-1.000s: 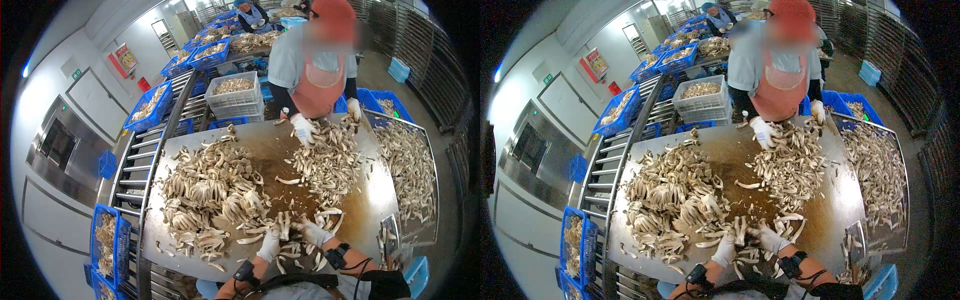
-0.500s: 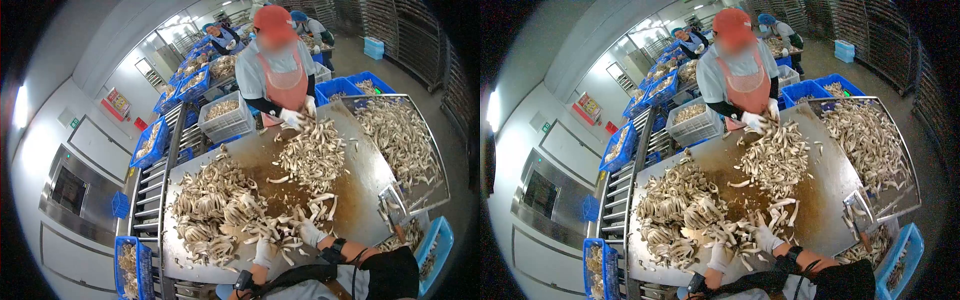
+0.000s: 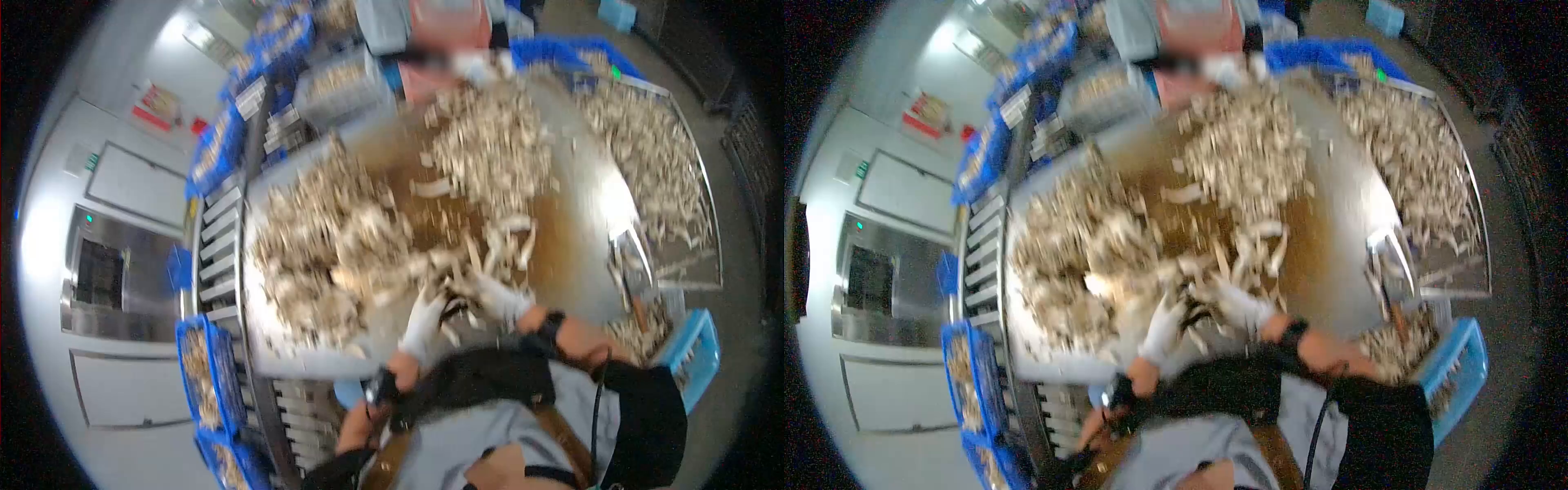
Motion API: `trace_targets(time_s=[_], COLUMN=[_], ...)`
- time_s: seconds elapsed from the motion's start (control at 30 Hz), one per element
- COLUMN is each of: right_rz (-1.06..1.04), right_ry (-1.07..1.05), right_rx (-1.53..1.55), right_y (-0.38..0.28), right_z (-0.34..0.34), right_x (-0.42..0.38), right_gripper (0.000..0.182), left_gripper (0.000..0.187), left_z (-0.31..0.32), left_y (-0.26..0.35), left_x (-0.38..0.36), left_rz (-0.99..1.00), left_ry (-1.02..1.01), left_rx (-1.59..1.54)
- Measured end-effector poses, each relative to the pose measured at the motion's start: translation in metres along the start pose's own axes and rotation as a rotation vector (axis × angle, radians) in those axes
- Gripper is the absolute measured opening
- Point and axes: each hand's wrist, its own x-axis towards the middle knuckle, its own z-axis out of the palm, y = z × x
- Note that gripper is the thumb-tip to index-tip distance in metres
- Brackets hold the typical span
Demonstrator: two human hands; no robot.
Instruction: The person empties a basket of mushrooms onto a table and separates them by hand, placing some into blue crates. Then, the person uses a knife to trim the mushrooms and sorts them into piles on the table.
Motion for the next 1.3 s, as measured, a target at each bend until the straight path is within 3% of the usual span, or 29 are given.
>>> trace_targets(time_s=[0.03,0.07,0.1,0.2,0.23,0.27,0.3,0.37,0.43,0.47,0.5,0.53,0.57,0.63,0.7,0.73,0.77,0.8,0.83,0.87,0.9,0.97,1.0,1.03,1.1,1.17,1.2,1.23,1.3], right_rz=[-0.056,0.209,0.144,-0.133,-0.337,-0.274,-0.247,-0.187,-0.500,-0.267,-0.031,-0.242,-0.172,0.035,0.100,0.097,-0.562,-0.671,-0.286,-0.105,0.073,-0.036,-0.201,-0.120,0.061,0.089,-0.189,0.034,0.064], right_ry=[-0.067,-0.053,0.081,0.254,0.334,0.274,0.033,-0.488,-0.335,-0.404,-0.476,-0.388,-0.452,-0.560,-0.625,-0.374,-0.173,-0.042,-0.162,-0.219,-0.268,-0.367,-0.286,-0.279,-0.123,-0.089,-0.011,0.018,0.073], right_rx=[-0.362,-0.104,0.043,-0.773,-1.370,-1.433,-1.580,-1.827,-1.790,-1.814,-1.818,-1.816,-1.835,-1.766,-1.591,-1.512,-1.667,-1.724,-1.887,-1.945,-1.995,-1.763,-1.627,-1.548,-1.279,-1.186,-1.397,-1.201,-1.346], right_y=[0.026,0.021,0.055,0.002,0.011,-0.007,-0.002,0.010,0.072,0.082,0.077,0.066,0.032,-0.008,-0.036,-0.055,-0.039,-0.027,-0.021,-0.013,-0.007,-0.004,-0.014,-0.033,-0.058,-0.054,-0.018,-0.004,-0.041], right_z=[-0.007,-0.003,-0.026,-0.035,-0.054,-0.049,-0.043,-0.027,-0.057,-0.070,-0.072,-0.086,-0.076,-0.072,-0.075,-0.052,-0.060,-0.057,-0.052,-0.047,-0.039,-0.046,-0.041,-0.029,-0.019,-0.045,-0.081,-0.100,-0.052], right_x=[0.007,0.012,0.024,-0.009,-0.012,-0.026,-0.028,-0.029,-0.026,-0.009,0.003,0.000,-0.005,-0.005,0.039,0.061,0.083,0.110,0.130,0.142,0.154,0.154,0.139,0.129,0.104,0.085,0.074,0.079,0.071], right_gripper=[0.026,0.042,0.068,0.081,0.078,0.070,0.066,0.059,0.049,0.048,0.047,0.046,0.043,0.038,0.037,0.035,0.031,0.030,0.035,0.037,0.040,0.039,0.038,0.035,0.027,0.034,0.051,0.068,0.073], left_gripper=[0.067,0.072,0.077,0.071,0.076,0.080,0.085,0.094,0.095,0.093,0.088,0.082,0.076,0.067,0.064,0.066,0.068,0.069,0.070,0.071,0.075,0.077,0.075,0.079,0.073,0.072,0.072,0.073,0.074], left_z=[-0.044,-0.032,-0.019,-0.027,-0.094,-0.117,-0.132,-0.149,-0.085,-0.089,-0.066,-0.067,-0.075,-0.113,-0.165,-0.191,-0.210,-0.225,-0.244,-0.254,-0.224,-0.175,-0.148,-0.146,-0.154,-0.190,-0.216,-0.235,-0.253], left_y=[-0.043,-0.031,-0.018,0.015,-0.007,-0.005,-0.009,-0.053,-0.052,-0.064,-0.043,-0.035,-0.032,-0.017,-0.013,-0.006,-0.006,-0.024,-0.048,-0.062,-0.063,-0.060,-0.058,-0.048,-0.013,0.032,0.047,0.060,0.073], left_x=[0.012,0.008,0.003,-0.007,0.009,0.014,0.015,0.047,0.045,0.046,0.036,0.028,0.018,0.003,-0.012,-0.015,-0.016,-0.008,0.001,0.000,0.001,0.004,0.003,0.004,0.003,0.014,0.015,0.018,0.028], left_rz=[-0.095,-0.124,-0.152,0.007,0.076,0.102,0.116,-0.119,-0.203,0.021,-0.032,0.025,0.078,0.184,0.216,0.263,0.309,0.207,0.098,-0.016,-0.041,0.038,0.279,0.384,0.472,0.412,0.246,0.087,-0.122], left_ry=[-0.051,-0.056,-0.061,0.352,0.351,0.493,0.634,0.459,0.354,0.175,0.061,0.031,-0.001,0.154,0.563,0.765,0.976,1.053,1.137,1.223,1.052,0.730,0.684,0.605,0.716,0.955,0.925,0.894,0.688], left_rx=[0.484,0.502,0.521,0.412,0.694,0.993,1.294,1.234,1.328,1.302,1.104,1.031,0.959,1.205,1.319,1.354,1.380,1.355,1.322,1.286,1.374,1.391,1.101,1.186,1.419,1.800,1.913,2.021,1.963])
